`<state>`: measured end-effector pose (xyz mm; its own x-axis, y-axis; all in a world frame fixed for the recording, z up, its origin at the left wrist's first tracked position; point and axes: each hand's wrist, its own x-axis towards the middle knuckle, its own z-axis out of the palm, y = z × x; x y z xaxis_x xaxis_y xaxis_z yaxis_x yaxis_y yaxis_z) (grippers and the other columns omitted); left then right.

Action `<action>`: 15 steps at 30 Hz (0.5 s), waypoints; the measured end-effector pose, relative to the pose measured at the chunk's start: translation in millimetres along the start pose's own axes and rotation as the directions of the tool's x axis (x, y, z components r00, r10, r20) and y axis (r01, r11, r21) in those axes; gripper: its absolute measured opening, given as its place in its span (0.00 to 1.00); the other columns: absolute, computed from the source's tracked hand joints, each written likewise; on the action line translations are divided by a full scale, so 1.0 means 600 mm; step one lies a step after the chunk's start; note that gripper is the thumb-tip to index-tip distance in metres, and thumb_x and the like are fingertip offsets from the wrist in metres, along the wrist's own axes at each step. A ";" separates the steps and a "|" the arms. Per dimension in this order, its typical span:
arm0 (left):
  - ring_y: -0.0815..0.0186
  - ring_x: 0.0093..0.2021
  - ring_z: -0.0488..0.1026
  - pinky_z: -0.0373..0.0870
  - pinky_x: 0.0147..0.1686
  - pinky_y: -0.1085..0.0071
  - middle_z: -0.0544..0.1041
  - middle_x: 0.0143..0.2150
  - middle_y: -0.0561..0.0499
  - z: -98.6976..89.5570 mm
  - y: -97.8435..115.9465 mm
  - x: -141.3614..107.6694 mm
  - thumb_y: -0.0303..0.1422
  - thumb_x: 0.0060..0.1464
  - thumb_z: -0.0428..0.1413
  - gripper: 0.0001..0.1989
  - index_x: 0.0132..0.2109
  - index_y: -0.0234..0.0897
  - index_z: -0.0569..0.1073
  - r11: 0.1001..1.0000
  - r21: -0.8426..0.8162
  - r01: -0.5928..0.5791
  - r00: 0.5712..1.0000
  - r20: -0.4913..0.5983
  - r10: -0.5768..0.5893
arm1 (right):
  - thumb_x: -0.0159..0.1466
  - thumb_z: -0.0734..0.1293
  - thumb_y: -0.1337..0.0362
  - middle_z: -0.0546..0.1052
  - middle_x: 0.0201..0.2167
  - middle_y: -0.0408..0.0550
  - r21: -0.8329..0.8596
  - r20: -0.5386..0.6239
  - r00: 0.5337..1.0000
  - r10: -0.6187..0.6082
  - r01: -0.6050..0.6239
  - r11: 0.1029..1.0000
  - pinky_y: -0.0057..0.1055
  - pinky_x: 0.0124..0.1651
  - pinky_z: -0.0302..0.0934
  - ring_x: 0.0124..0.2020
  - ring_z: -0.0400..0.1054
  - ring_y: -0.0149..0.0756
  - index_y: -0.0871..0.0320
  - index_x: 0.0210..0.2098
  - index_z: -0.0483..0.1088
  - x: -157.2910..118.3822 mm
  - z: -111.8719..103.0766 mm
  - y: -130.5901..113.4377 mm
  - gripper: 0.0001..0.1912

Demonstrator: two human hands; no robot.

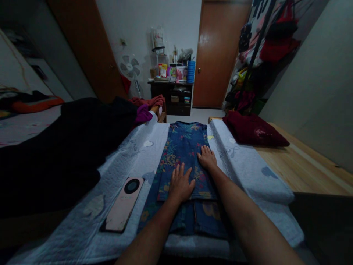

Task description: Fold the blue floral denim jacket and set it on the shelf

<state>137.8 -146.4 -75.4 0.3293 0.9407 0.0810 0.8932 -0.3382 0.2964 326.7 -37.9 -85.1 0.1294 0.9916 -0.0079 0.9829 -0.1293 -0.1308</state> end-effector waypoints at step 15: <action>0.51 0.71 0.47 0.46 0.67 0.53 0.53 0.72 0.43 0.001 0.001 -0.001 0.46 0.61 0.48 0.28 0.66 0.46 0.62 1.000 -0.007 -0.001 0.999 -0.034 0.001 | 0.69 0.51 0.49 0.47 0.71 0.61 -0.029 -0.011 0.999 -0.038 0.037 0.999 0.42 0.69 0.35 0.71 0.39 0.49 0.66 0.69 0.48 -0.106 -0.002 -0.009 0.36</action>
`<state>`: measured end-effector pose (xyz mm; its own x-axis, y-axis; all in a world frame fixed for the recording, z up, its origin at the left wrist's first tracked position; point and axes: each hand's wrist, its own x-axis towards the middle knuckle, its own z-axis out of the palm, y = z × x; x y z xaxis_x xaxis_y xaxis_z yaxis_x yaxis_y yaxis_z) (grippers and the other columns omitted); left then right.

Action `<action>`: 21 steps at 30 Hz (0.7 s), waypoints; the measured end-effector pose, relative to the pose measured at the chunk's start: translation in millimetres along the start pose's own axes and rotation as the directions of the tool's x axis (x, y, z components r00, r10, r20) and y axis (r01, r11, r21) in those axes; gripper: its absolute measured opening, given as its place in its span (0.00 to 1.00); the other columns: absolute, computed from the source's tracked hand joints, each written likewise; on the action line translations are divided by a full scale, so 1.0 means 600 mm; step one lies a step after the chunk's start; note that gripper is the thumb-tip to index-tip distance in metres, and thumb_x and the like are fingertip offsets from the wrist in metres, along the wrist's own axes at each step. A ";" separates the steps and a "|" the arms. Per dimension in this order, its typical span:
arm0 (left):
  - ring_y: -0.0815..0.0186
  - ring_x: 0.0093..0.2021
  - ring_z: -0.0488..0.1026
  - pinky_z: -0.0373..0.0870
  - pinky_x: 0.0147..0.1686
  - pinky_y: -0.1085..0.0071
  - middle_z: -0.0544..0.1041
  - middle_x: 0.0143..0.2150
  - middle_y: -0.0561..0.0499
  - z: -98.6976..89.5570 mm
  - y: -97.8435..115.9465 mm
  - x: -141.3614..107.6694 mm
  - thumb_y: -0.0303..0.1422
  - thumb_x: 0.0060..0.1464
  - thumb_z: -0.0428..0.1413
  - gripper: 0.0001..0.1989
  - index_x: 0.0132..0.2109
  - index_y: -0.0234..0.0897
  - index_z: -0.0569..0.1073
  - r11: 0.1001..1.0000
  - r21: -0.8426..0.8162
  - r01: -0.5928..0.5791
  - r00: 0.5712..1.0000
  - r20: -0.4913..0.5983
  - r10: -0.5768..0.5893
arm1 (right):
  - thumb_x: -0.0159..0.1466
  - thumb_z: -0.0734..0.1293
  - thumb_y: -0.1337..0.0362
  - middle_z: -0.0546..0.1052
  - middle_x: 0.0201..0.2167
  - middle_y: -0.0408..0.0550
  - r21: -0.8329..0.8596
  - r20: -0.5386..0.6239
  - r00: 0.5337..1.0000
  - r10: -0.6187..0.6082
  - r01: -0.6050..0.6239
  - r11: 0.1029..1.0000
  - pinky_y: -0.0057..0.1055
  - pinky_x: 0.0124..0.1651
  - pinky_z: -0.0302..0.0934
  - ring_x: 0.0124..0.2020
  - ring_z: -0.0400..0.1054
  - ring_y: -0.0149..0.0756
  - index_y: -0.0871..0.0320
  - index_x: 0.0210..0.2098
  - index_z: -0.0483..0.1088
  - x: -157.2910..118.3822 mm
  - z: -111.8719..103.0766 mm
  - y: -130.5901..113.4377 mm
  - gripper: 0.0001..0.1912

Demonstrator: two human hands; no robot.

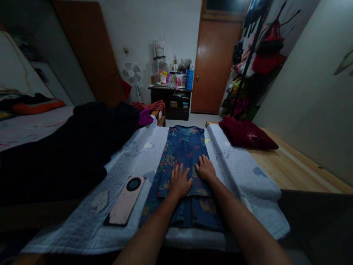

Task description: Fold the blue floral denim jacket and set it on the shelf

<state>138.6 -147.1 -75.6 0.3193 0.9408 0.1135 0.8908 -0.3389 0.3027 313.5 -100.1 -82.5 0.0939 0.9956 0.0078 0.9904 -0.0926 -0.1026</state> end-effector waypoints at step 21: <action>0.55 0.69 0.52 0.50 0.66 0.55 0.58 0.70 0.44 -0.004 0.000 -0.002 0.42 0.65 0.42 0.24 0.63 0.42 0.66 1.000 -0.003 0.002 0.998 -0.057 -0.002 | 0.70 0.52 0.53 0.52 0.70 0.58 0.004 -0.022 0.996 -0.086 0.086 0.996 0.41 0.68 0.40 0.70 0.45 0.47 0.63 0.67 0.56 -0.123 -0.013 0.004 0.31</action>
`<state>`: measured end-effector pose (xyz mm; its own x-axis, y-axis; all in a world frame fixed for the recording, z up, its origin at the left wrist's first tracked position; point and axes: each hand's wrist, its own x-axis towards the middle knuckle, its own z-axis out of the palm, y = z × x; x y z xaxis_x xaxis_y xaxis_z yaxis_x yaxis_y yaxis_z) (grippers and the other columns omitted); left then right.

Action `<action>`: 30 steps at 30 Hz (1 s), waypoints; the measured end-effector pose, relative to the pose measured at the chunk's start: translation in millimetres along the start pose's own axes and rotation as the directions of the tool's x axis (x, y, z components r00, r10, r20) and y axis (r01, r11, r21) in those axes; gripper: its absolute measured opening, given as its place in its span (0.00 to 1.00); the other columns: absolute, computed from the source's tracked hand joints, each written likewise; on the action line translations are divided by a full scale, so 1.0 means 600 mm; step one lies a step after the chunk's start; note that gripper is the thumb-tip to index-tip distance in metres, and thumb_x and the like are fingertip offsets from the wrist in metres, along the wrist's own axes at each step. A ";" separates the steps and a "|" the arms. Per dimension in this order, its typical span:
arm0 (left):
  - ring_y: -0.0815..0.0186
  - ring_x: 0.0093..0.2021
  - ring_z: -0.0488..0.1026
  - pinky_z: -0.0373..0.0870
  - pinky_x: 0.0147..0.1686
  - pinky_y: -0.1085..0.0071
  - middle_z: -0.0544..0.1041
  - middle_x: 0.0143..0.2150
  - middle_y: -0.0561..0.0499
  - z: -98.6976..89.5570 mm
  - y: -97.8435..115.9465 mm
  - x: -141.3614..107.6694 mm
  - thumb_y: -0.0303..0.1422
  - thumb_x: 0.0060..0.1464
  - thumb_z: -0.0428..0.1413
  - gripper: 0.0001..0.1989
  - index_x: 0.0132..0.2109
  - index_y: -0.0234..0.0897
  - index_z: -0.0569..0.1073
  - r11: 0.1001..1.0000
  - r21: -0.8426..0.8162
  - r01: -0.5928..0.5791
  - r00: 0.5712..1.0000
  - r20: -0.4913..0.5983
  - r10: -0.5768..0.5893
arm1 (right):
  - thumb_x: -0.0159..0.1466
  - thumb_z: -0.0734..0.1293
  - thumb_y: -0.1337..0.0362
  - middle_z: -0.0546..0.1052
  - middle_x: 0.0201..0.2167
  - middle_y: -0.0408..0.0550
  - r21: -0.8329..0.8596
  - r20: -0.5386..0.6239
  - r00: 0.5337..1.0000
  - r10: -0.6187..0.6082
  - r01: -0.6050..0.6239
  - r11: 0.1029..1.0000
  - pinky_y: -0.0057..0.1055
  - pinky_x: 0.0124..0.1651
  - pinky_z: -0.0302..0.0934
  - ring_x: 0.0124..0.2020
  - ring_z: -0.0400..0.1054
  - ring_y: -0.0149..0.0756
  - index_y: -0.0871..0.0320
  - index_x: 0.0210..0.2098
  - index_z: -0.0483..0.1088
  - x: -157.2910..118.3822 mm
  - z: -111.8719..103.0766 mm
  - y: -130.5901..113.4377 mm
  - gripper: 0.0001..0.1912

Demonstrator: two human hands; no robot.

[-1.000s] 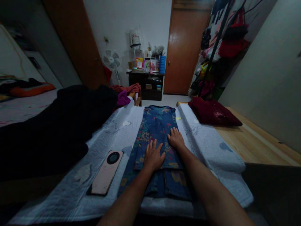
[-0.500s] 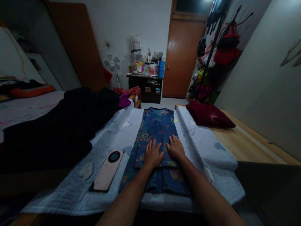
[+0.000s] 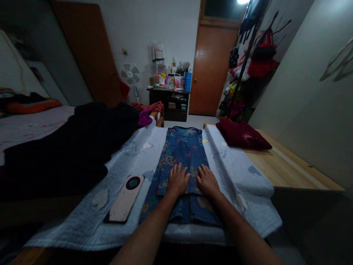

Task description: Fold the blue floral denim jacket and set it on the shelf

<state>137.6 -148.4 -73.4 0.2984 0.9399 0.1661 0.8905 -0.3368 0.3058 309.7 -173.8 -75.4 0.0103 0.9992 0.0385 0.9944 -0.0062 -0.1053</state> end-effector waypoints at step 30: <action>0.54 0.71 0.45 0.45 0.68 0.55 0.51 0.72 0.40 0.016 0.002 -0.005 0.34 0.59 0.47 0.31 0.68 0.30 0.57 0.990 0.099 0.102 0.995 -0.002 -0.103 | 0.69 0.51 0.48 0.45 0.72 0.51 0.147 -0.034 0.995 -0.096 0.100 0.984 0.40 0.70 0.32 0.72 0.36 0.40 0.63 0.70 0.47 0.226 0.019 -0.071 0.36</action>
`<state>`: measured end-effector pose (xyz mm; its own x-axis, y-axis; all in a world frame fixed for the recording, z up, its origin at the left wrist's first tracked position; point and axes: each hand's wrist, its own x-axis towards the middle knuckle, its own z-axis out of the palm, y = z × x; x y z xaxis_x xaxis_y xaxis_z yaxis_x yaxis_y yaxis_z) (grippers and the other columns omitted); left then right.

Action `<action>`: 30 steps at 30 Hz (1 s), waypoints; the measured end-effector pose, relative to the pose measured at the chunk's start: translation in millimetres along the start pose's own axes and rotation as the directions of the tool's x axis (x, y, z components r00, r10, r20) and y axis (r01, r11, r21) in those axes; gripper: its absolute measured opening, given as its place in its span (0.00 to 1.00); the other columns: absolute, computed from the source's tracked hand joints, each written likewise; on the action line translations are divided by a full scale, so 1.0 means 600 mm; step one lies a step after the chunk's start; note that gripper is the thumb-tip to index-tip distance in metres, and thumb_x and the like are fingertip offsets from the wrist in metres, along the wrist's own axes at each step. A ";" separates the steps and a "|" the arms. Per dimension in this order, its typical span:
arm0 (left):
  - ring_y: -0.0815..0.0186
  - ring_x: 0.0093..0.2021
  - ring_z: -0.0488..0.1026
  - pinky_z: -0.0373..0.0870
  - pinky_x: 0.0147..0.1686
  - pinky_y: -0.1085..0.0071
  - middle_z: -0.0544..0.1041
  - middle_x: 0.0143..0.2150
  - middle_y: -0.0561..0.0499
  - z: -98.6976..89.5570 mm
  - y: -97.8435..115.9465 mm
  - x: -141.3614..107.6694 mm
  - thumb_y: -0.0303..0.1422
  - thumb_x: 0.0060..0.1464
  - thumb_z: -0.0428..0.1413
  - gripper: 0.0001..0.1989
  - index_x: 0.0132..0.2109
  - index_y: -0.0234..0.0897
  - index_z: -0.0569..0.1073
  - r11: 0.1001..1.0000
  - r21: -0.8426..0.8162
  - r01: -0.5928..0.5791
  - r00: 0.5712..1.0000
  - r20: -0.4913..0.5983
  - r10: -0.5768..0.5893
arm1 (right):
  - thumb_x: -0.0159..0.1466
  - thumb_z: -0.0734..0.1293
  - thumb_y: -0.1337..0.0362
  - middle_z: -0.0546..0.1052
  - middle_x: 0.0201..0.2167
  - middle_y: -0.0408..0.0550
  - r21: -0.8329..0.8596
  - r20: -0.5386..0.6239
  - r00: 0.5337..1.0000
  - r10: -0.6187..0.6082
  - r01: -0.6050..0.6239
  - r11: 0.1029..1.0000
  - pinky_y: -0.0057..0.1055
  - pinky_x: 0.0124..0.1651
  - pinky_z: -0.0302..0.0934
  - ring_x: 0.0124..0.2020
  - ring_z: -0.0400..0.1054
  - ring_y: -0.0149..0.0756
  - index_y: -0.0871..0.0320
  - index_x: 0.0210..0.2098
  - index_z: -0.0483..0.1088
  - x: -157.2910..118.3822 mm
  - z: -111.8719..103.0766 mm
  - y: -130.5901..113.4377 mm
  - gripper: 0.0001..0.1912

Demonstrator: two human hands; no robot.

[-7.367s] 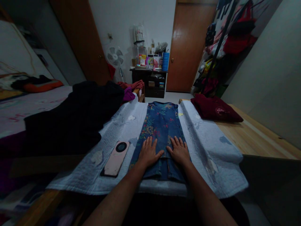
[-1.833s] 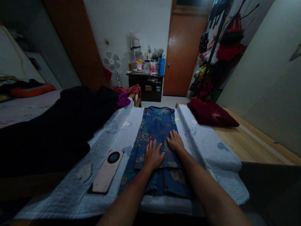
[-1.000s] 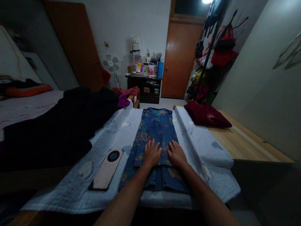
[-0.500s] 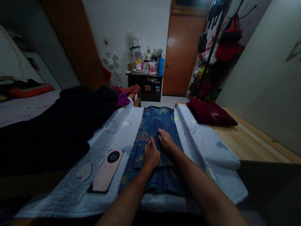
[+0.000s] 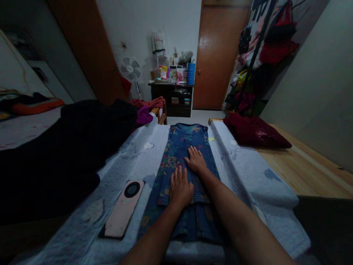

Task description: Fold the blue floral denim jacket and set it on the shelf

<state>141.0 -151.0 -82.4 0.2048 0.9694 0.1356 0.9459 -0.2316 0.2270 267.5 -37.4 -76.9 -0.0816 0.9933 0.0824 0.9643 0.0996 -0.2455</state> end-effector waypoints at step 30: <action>0.51 0.40 0.79 0.74 0.38 0.59 0.80 0.38 0.38 -0.096 0.038 0.132 0.35 0.62 0.47 0.16 0.51 0.30 0.71 0.972 0.097 -0.214 0.963 0.186 0.193 | 0.71 0.46 0.47 0.52 0.70 0.56 0.004 0.024 0.999 0.048 -0.048 0.999 0.40 0.69 0.34 0.71 0.41 0.41 0.64 0.67 0.53 0.121 -0.004 0.077 0.35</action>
<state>164.3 -84.6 -10.8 0.4267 0.9044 -0.0050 0.9002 -0.4242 0.0979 306.8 39.4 -80.3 -0.0413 0.9980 0.0474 0.9662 0.0519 -0.2527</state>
